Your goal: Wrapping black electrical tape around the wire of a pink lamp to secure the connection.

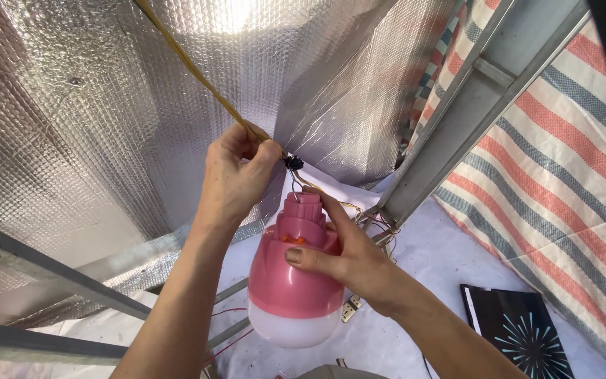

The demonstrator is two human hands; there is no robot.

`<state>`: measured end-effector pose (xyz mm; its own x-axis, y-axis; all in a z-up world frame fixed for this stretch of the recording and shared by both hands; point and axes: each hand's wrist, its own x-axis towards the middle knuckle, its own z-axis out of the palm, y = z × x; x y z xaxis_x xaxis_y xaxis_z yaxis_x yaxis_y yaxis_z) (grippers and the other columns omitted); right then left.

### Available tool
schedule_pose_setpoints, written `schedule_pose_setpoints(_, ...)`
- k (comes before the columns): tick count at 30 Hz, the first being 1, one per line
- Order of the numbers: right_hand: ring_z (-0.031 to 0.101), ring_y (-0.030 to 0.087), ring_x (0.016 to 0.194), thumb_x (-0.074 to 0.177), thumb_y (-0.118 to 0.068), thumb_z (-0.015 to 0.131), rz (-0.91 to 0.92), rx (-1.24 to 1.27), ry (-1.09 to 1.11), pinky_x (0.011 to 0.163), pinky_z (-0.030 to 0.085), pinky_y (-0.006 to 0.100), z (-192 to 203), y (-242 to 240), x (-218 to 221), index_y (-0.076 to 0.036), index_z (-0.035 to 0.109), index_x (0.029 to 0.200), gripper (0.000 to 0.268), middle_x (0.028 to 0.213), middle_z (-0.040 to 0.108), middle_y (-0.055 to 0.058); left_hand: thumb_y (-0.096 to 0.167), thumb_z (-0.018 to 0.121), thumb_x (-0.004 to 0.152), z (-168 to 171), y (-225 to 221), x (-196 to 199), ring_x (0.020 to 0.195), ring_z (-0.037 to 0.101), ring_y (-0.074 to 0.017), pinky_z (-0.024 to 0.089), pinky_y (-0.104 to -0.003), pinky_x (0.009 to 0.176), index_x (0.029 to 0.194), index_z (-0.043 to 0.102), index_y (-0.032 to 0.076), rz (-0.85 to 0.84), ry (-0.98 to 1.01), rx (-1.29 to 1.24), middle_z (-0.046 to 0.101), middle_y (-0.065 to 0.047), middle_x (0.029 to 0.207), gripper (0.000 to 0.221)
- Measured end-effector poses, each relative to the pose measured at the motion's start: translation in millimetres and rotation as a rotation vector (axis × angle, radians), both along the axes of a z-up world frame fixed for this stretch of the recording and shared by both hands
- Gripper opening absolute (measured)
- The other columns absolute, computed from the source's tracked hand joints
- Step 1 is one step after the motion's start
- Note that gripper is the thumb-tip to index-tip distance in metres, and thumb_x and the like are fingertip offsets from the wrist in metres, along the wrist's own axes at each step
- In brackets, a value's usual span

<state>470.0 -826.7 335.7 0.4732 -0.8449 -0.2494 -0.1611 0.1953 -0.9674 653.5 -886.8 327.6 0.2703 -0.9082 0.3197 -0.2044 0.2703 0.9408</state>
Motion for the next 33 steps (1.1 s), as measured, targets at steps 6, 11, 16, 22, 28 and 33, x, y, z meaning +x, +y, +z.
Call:
schedule_pose_setpoints(6,0.073,0.030,0.113,0.068,-0.027,0.077,-0.072,-0.009,0.025,0.092,0.061,0.043,-1.6,2.9,5.4,-0.020,0.026,0.160,0.106,0.131,0.070,0.016,0.023,0.074,0.087,9.8,5.5,2.1,0.054,0.056,-0.0074,0.043,-0.019,0.049,0.087,0.076,0.004,0.039,0.091,0.146,0.074,-0.006,0.070,0.020)
schedule_pose_setpoints(11,0.071,0.032,0.117,0.065,-0.029,0.075,-0.070,0.049,-0.015,0.094,0.058,0.047,4.1,4.4,6.7,-0.021,0.029,0.160,0.106,0.133,0.069,0.017,0.028,0.082,0.084,19.0,14.4,2.2,0.048,0.046,-0.0057,0.036,-0.020,0.045,0.080,0.079,0.005,0.079,0.100,0.208,0.065,-0.002,0.060,0.024)
schedule_pose_setpoints(16,0.065,0.032,0.120,0.069,-0.031,0.074,0.010,0.044,-0.126,0.098,0.051,0.046,5.5,8.2,11.4,-0.015,0.035,0.156,0.096,0.132,0.065,0.018,0.031,0.082,0.083,25.7,19.8,3.1,0.045,0.048,-0.0067,0.035,-0.020,0.042,0.083,0.082,0.005,0.056,0.092,0.266,0.064,-0.003,0.056,0.026)
schedule_pose_setpoints(22,0.072,0.025,0.106,0.070,-0.021,0.076,-0.078,-0.010,-0.008,0.089,0.059,0.038,6.9,9.7,20.8,-0.018,0.035,0.157,0.096,0.122,0.073,0.014,0.023,0.079,0.087,23.2,19.4,9.5,0.052,0.055,-0.0066,0.043,-0.019,0.047,0.088,0.081,0.004,-0.093,0.160,0.228,0.072,-0.005,0.066,0.019)
schedule_pose_setpoints(28,0.074,0.031,0.109,0.068,-0.023,0.078,-0.104,-0.106,0.051,0.090,0.063,0.044,9.6,8.2,24.4,-0.017,0.031,0.157,0.102,0.125,0.070,0.017,0.014,0.079,0.085,7.4,4.8,22.6,0.060,0.061,-0.0099,0.051,-0.021,0.054,0.097,0.076,0.005,-0.284,0.088,0.154,0.069,-0.005,0.073,0.015)
schedule_pose_setpoints(33,0.072,0.024,0.107,0.070,-0.018,0.080,-0.127,-0.203,0.059,0.089,0.063,0.037,-1.3,-2.8,25.2,-0.014,0.031,0.155,0.098,0.125,0.068,0.015,0.006,0.083,0.084,8.5,-2.0,17.8,0.060,0.057,-0.0061,0.045,-0.019,0.053,0.099,0.069,0.005,-0.357,0.018,0.000,0.069,-0.003,0.075,0.021)
